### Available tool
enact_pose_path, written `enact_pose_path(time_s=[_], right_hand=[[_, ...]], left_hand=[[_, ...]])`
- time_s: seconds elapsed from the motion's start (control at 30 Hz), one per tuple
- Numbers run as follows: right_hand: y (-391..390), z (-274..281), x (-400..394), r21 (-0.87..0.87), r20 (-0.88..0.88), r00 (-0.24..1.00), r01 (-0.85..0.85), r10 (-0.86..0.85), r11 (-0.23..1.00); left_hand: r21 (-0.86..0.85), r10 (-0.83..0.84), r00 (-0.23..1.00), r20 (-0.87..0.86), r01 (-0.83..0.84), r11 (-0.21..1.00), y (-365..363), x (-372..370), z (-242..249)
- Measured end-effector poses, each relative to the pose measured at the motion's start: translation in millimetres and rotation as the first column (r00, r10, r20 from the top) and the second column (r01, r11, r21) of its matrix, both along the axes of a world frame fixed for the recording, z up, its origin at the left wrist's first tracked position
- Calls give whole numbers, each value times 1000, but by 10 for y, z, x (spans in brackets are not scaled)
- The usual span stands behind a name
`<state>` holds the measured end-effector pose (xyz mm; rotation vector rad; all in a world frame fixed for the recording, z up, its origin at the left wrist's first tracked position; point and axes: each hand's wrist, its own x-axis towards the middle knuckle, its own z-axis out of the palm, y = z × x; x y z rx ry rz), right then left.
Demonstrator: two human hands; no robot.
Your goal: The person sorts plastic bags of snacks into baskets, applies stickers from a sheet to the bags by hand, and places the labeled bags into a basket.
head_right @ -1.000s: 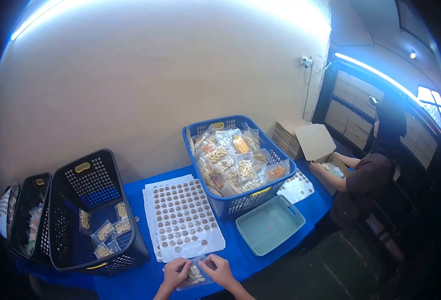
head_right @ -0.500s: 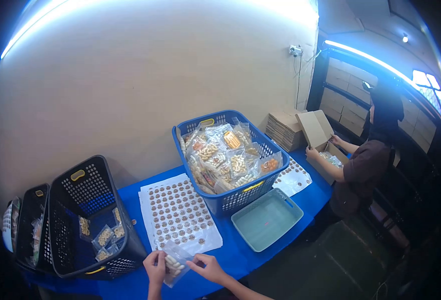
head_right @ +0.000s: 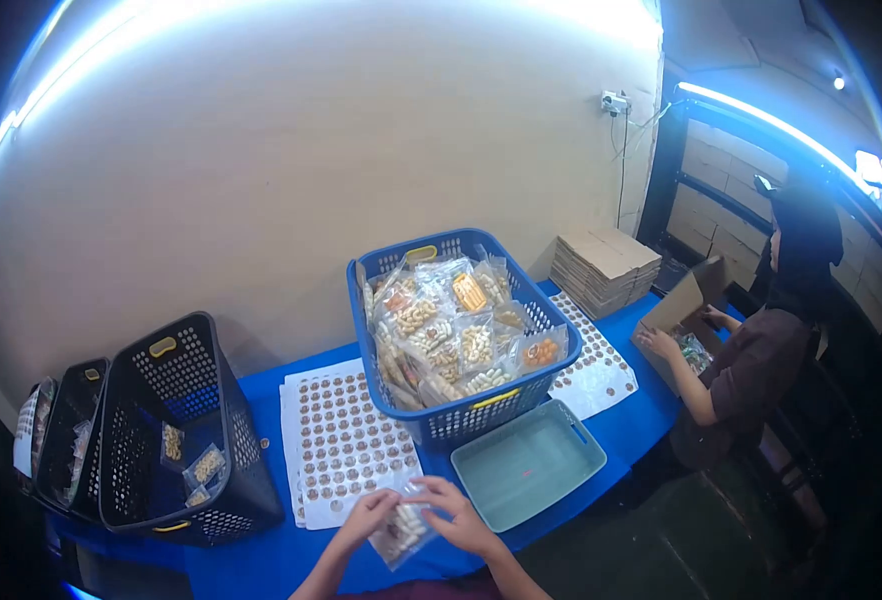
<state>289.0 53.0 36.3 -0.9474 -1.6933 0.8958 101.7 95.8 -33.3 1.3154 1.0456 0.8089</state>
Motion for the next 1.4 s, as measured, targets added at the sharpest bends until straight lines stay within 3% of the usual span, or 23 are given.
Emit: enact_pose_path(time_s=[0.03,0.07,0.13,0.27,0.3,0.37,0.43,0.47,0.5,0.6,0.63,0.73,0.77,0.9,1.03,1.13,1.17,1.27,1.4], right_hand=[[13,-66,87,-61,31,997,-73,75,995],[29,-81,170,-59,25,996,-89,91,994],[61,-28,308,-56,19,992,-125,126,991],[100,21,644,-243,-274,935,-292,223,925],[93,128,688,-251,-249,928,-338,277,907],[130,152,719,-89,5,965,-262,264,961],[173,154,714,87,219,964,-173,151,981],[200,124,720,60,218,968,-137,121,989],[232,88,732,34,219,972,-98,88,995],[342,2,815,71,322,946,15,-37,997],[376,-19,858,84,358,932,18,-47,996],[425,-49,890,108,396,915,31,-71,994],[436,-58,876,114,397,915,32,-75,993],[476,-20,805,150,292,953,38,-81,988],[457,20,724,111,160,984,61,-78,992],[460,152,675,168,207,971,87,-122,982],[451,223,637,202,228,962,101,-147,974],[427,405,641,246,237,961,81,-141,966],[400,435,737,292,193,974,58,-118,955]], left_hand=[[8,-107,993,41,107,994,18,107,-13],[-10,-149,981,125,151,988,34,226,-20],[-23,-182,974,132,186,982,113,357,13],[0,-161,987,9,161,987,272,419,81],[-9,-159,987,28,159,987,299,424,109],[-22,-141,989,47,142,990,309,479,199],[-95,-161,987,7,161,982,302,517,101],[-130,-174,985,-10,171,977,314,542,63],[-53,-245,966,-86,241,969,295,558,219],[212,-2,966,-260,59,975,356,443,301],[134,-5,973,-229,37,990,381,409,413],[293,-130,961,-244,201,935,198,573,837],[359,-111,966,-235,192,913,135,675,736],[354,130,981,-147,-71,933,22,935,616],[607,341,934,-105,-211,766,-28,1116,658],[507,423,904,-67,-334,795,-47,1147,719],[610,439,898,-26,-333,719,15,1106,668],[709,511,859,31,-379,594,94,1060,843],[753,591,799,108,-454,476,199,1049,1045]])
